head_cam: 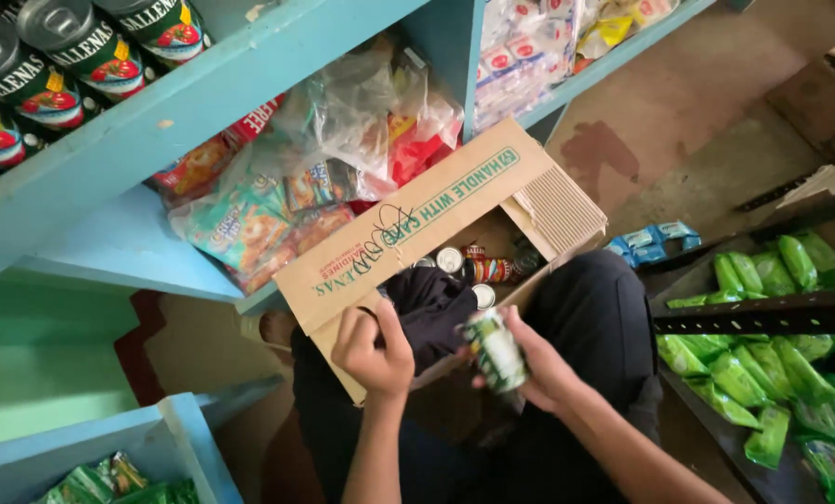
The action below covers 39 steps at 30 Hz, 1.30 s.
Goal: The person is wiping canned sardines with a cloth and then restocking them onto a grocery store shelf.
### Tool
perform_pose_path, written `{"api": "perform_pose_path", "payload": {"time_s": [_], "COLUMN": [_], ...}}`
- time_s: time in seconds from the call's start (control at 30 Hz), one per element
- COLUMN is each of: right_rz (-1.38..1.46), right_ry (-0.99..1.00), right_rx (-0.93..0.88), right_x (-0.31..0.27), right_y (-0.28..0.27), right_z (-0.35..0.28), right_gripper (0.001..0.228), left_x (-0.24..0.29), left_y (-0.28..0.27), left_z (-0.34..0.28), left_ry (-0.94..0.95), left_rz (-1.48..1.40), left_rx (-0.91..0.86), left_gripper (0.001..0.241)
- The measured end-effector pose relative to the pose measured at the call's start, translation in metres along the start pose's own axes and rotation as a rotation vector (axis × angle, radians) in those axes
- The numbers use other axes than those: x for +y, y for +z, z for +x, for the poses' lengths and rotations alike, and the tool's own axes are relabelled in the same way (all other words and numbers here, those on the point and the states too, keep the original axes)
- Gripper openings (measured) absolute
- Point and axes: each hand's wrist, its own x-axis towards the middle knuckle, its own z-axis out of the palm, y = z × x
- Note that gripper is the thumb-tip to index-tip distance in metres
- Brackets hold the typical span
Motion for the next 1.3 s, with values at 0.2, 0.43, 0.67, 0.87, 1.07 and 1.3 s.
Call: {"api": "perform_pose_path", "payload": {"time_s": [0.2, 0.43, 0.67, 0.87, 1.07, 1.3], "right_rz": [-0.062, -0.116, -0.206, -0.059, 0.000, -0.209], "right_ry": [-0.192, -0.291, -0.260, -0.143, -0.139, -0.125], "right_rx": [-0.024, 0.059, -0.041, -0.151, -0.051, -0.045], "right_x": [0.005, 0.031, 0.021, 0.006, -0.005, 0.006], "right_y": [0.005, -0.011, -0.016, 0.006, 0.020, 0.021], "right_z": [-0.001, 0.008, 0.009, -0.012, -0.003, -0.005], "right_gripper": [0.043, 0.022, 0.031, 0.064, 0.046, 0.038], "left_x": [0.047, 0.031, 0.010, 0.016, 0.053, 0.032], "left_y": [0.007, 0.030, 0.030, 0.004, 0.010, 0.020], "left_z": [-0.049, -0.065, -0.088, -0.016, -0.045, -0.041], "left_ry": [0.179, 0.324, 0.367, -0.034, 0.262, 0.101], "left_rz": [-0.048, 0.305, 0.225, 0.018, -0.127, -0.037], "left_rx": [-0.231, -0.094, -0.197, -0.021, -0.184, -0.048], "left_gripper": [0.047, 0.032, 0.037, 0.038, 0.031, 0.040]}}
